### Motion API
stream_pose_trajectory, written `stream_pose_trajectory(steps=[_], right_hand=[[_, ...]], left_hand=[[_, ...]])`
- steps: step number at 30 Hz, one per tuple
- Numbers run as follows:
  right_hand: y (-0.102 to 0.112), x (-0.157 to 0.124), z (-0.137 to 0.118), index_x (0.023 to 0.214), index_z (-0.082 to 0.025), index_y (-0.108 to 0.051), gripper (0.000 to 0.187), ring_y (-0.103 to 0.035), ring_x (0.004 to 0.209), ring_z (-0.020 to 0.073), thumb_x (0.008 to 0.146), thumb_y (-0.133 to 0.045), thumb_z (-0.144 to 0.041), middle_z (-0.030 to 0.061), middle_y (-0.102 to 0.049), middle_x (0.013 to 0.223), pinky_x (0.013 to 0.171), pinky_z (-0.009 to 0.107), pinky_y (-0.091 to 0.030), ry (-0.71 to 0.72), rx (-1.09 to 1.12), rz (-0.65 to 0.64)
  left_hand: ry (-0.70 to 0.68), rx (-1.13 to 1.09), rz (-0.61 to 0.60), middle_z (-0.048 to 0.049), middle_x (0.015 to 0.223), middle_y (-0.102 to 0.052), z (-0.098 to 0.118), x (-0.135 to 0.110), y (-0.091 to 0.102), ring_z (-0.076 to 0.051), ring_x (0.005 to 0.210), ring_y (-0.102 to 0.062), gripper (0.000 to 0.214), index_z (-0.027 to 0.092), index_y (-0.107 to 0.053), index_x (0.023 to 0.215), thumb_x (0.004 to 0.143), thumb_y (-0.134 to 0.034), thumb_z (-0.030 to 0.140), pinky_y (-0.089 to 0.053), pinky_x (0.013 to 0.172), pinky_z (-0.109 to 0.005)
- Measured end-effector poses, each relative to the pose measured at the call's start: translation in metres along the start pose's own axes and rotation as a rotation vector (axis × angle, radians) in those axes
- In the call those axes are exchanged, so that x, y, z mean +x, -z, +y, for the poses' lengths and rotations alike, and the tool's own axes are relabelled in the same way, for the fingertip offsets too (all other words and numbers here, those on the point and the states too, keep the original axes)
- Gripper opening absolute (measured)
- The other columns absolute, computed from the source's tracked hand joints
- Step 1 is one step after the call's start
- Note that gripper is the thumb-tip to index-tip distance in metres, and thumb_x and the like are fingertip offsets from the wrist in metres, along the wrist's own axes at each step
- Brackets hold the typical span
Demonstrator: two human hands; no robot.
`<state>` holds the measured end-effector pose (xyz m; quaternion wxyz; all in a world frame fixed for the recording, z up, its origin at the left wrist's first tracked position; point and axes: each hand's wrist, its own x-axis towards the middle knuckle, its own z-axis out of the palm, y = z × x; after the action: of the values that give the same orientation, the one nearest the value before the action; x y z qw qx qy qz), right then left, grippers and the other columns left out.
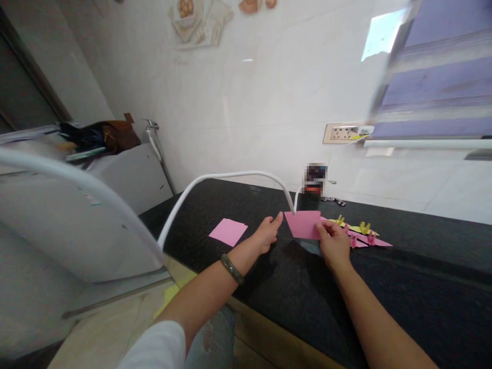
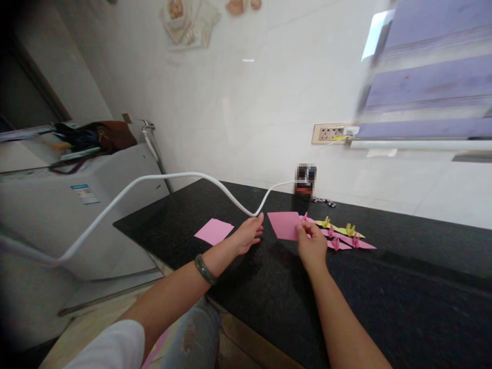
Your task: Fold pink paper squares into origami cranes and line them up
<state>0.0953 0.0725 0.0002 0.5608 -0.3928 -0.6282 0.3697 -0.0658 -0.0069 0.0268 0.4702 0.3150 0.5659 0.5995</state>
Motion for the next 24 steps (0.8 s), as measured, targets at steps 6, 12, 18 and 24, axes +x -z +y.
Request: stream_pose_trajectory(steps=[6,12,18,24], right_hand=[[0.001,-0.006,-0.011,0.072,-0.018,-0.057,0.009,-0.051,0.088,0.0167,0.068,-0.049,-0.020,0.0045,-0.060,0.089,0.083,0.034,-0.035,0.268,0.012,-0.227],[-0.003,-0.008,-0.013,0.073,-0.021,-0.059,0.018,-0.041,0.102,0.0212,0.061,-0.051,-0.012,0.0046,-0.053,0.104,0.089,0.042,-0.026,0.413,-0.207,-0.211],[-0.004,-0.011,-0.016,0.074,-0.023,-0.065,0.019,-0.028,0.115,0.0241,0.060,-0.056,-0.014,0.0039,-0.034,0.123,0.094,0.041,-0.020,0.415,-0.262,-0.173],[-0.002,-0.017,-0.023,0.059,-0.021,-0.063,0.008,-0.030,0.115,0.0228,0.060,-0.059,-0.014,0.0018,-0.033,0.126,0.095,0.039,-0.022,0.260,-0.064,-0.266]], left_hand=[[0.370,-0.416,-0.378,-0.0198,0.101,-0.051,0.011,0.019,-0.015,-0.029,0.090,-0.051,0.074,0.006,-0.042,0.108,0.064,-0.029,0.066,-0.037,0.073,-0.045],[0.237,-0.547,-0.344,-0.0115,0.089,-0.058,0.006,0.031,-0.016,-0.018,0.078,-0.055,0.029,0.007,-0.050,0.098,0.072,-0.041,0.017,-0.039,0.078,-0.034],[0.105,-0.569,-0.426,-0.0103,0.094,-0.058,0.006,0.022,-0.017,-0.017,0.083,-0.055,0.029,0.009,-0.052,0.100,0.073,-0.044,0.016,-0.040,0.080,-0.031],[0.196,-0.511,-0.576,-0.0164,0.092,-0.059,0.011,0.018,-0.003,-0.025,0.087,-0.054,0.046,0.004,-0.051,0.101,0.075,-0.041,0.040,-0.041,0.076,-0.038]])
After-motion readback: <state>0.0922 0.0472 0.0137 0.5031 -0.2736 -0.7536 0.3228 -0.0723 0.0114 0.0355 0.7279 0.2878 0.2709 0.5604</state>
